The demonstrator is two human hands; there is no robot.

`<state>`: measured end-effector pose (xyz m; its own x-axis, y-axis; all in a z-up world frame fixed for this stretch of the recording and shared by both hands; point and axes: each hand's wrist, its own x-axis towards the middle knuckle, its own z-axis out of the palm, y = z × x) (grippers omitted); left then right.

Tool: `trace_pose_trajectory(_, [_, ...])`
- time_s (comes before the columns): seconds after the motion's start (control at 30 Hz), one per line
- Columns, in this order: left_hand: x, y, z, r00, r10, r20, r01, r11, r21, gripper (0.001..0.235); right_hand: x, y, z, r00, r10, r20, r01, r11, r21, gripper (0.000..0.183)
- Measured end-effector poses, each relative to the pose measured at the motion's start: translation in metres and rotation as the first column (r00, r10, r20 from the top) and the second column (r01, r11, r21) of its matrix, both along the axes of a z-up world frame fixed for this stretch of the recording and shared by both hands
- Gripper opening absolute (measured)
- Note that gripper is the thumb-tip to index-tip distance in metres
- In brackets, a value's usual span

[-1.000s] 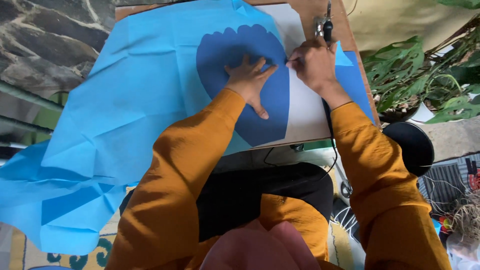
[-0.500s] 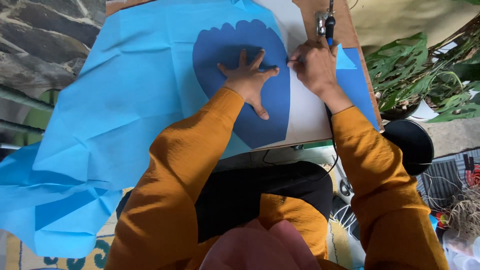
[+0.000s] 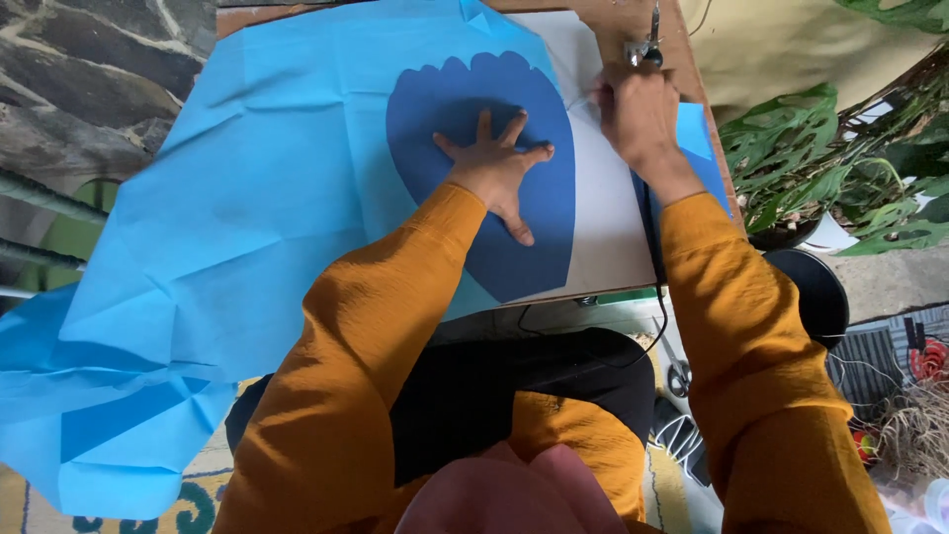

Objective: Cutting a fabric pattern using a heat-cutting tool and a template on a low table.

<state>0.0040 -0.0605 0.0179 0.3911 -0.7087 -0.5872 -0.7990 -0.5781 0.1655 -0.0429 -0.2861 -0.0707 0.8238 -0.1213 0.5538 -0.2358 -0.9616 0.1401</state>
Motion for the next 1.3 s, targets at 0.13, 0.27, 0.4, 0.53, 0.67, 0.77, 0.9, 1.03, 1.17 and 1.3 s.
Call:
trace_pose_trajectory(0.13, [0.001,0.000,-0.006,1.000,0.010,0.005,-0.009,0.996,-0.083,0.086,0.022,-0.008,0.001,0.999,0.008,0.050,-0.012,0.997,0.074,0.016])
trace_pose_trajectory(0.27, [0.003,-0.003,-0.011,0.999,0.024,0.032,-0.021,0.995,-0.097,0.062,0.046,-0.018,-0.001,0.982,0.002,0.188,0.000,1.000,-0.010,0.017])
trace_pose_trajectory(0.4, [0.006,-0.006,-0.020,0.999,0.014,0.050,-0.006,0.989,-0.146,0.066,0.060,-0.012,-0.005,0.997,0.082,0.004,-0.080,0.965,0.249,0.025])
trace_pose_trajectory(0.53, [0.009,-0.011,-0.029,0.992,0.019,0.127,0.003,0.986,-0.165,0.086,0.067,0.010,-0.007,0.963,-0.081,-0.256,0.187,0.886,0.425,0.014])
trace_pose_trajectory(0.67, [0.014,-0.015,-0.033,0.986,0.009,0.166,0.023,0.982,-0.190,0.096,0.075,-0.001,-0.019,0.969,-0.127,-0.211,0.221,0.826,0.519,0.011])
trace_pose_trajectory(0.77, [0.018,-0.015,-0.030,0.995,0.011,0.098,0.008,0.981,-0.193,0.098,0.075,0.014,0.000,0.912,-0.213,-0.351,0.391,0.707,0.589,0.009])
trace_pose_trajectory(0.9, [0.021,-0.014,-0.023,0.998,0.018,0.054,-0.009,0.986,-0.165,0.094,0.084,0.009,-0.011,0.886,-0.254,-0.388,0.432,0.756,0.491,0.012])
trace_pose_trajectory(1.03, [0.023,-0.012,-0.020,0.999,0.030,0.032,-0.024,0.985,-0.172,0.094,0.086,0.011,-0.006,0.950,-0.151,-0.272,0.271,0.832,0.484,0.011])
trace_pose_trajectory(1.17, [0.021,-0.012,-0.018,0.998,0.037,0.040,-0.029,0.984,-0.178,0.091,0.092,0.009,-0.014,0.967,-0.212,-0.139,0.253,0.842,0.476,0.030])
trace_pose_trajectory(1.3, [0.021,-0.011,-0.016,0.999,0.037,0.034,-0.031,0.985,-0.167,0.092,0.099,0.007,-0.017,0.953,-0.251,-0.172,0.301,0.857,0.418,0.024])
